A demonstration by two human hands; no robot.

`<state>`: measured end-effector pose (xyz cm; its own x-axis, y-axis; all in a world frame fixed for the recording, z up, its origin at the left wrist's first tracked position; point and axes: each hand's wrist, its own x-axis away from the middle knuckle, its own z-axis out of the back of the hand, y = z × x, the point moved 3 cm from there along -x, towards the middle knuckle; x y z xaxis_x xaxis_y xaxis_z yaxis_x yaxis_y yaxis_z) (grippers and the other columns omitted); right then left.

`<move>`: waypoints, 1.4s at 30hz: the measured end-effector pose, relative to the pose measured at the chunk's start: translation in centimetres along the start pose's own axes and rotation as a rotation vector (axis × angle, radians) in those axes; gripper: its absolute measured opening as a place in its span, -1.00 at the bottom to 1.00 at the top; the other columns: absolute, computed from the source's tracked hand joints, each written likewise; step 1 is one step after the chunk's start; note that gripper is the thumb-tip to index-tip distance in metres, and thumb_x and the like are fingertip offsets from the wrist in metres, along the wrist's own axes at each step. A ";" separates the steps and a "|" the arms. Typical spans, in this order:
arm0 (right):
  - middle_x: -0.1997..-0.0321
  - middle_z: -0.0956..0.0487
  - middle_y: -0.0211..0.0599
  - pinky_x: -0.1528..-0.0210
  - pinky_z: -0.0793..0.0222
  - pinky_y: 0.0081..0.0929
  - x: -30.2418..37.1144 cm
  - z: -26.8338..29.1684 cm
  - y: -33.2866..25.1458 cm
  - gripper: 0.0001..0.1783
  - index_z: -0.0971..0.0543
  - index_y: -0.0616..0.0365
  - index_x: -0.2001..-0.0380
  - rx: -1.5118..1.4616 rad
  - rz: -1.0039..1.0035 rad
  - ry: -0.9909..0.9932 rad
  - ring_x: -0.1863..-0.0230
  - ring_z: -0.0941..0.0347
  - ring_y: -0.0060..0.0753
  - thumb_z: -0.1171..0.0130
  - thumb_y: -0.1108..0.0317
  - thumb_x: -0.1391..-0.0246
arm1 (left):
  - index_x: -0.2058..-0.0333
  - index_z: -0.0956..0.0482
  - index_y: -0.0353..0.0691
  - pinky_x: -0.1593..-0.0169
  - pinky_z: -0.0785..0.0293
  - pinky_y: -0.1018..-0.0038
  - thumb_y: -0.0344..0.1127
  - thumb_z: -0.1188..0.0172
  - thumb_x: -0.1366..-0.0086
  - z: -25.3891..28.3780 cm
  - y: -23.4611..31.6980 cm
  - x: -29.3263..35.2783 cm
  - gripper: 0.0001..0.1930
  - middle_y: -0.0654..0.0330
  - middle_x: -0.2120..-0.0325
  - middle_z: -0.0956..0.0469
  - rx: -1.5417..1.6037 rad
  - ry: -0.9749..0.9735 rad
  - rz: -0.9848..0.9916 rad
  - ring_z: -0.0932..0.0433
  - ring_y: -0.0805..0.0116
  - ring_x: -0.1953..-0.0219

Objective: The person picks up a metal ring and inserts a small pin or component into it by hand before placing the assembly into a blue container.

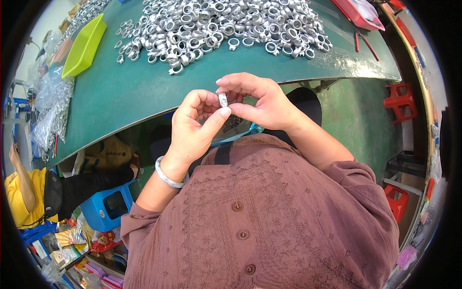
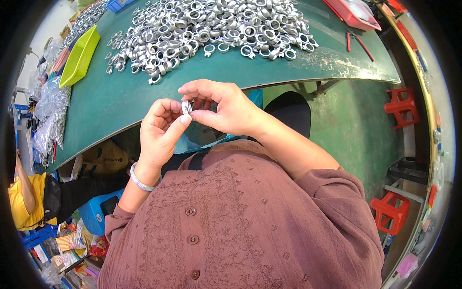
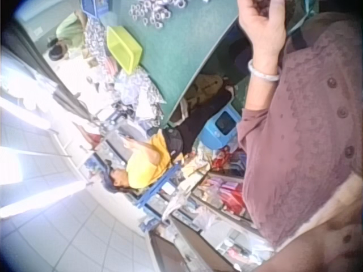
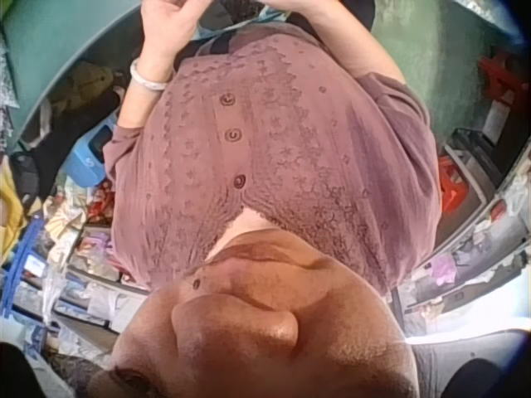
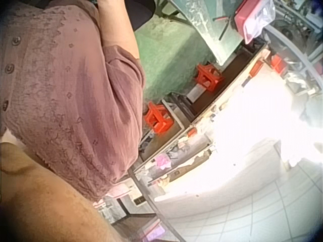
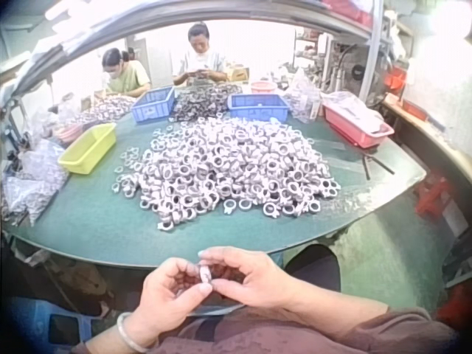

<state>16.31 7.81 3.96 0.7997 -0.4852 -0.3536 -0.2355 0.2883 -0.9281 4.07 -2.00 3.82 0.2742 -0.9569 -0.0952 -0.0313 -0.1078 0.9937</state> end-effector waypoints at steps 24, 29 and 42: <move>0.32 -0.53 -0.38 0.18 -0.36 -0.63 0.0 0.0 -0.1 -0.77 -0.49 0.30 0.23 -0.328 -0.264 -0.056 0.29 -0.41 -0.65 -0.10 0.46 -0.01 | 0.43 -0.54 -0.34 0.41 -0.35 0.69 -0.50 -0.11 -0.11 0.8 1.7 -0.9 -0.94 0.27 0.50 -0.48 -0.210 0.068 -0.158 -0.43 0.61 0.49; 0.35 -0.54 -0.38 0.20 -0.36 -0.64 0.1 0.1 0.0 -0.77 -0.49 0.30 0.24 -0.298 -0.254 -0.054 0.30 -0.41 -0.65 -0.12 0.44 0.00 | 0.45 -0.55 -0.33 0.43 -0.34 0.68 -0.49 -0.13 -0.09 1.0 1.8 -1.3 -0.95 0.26 0.53 -0.46 -0.273 0.042 -0.180 -0.42 0.59 0.51; 0.40 -0.54 -0.41 0.30 -0.35 -0.69 0.4 0.2 0.2 -0.77 -0.51 0.26 0.27 -0.187 -0.209 -0.085 0.38 -0.40 -0.70 -0.16 0.42 0.04 | 0.50 -0.54 -0.33 0.47 -0.30 0.67 -0.49 -0.12 -0.08 0.8 2.5 -1.4 -0.95 0.26 0.57 -0.46 -0.373 -0.041 -0.149 -0.39 0.58 0.54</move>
<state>16.66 7.81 3.69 0.8832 -0.4446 -0.1491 -0.1525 0.0284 -0.9879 2.81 -1.18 6.41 0.2103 -0.9492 -0.2342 0.3591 -0.1478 0.9215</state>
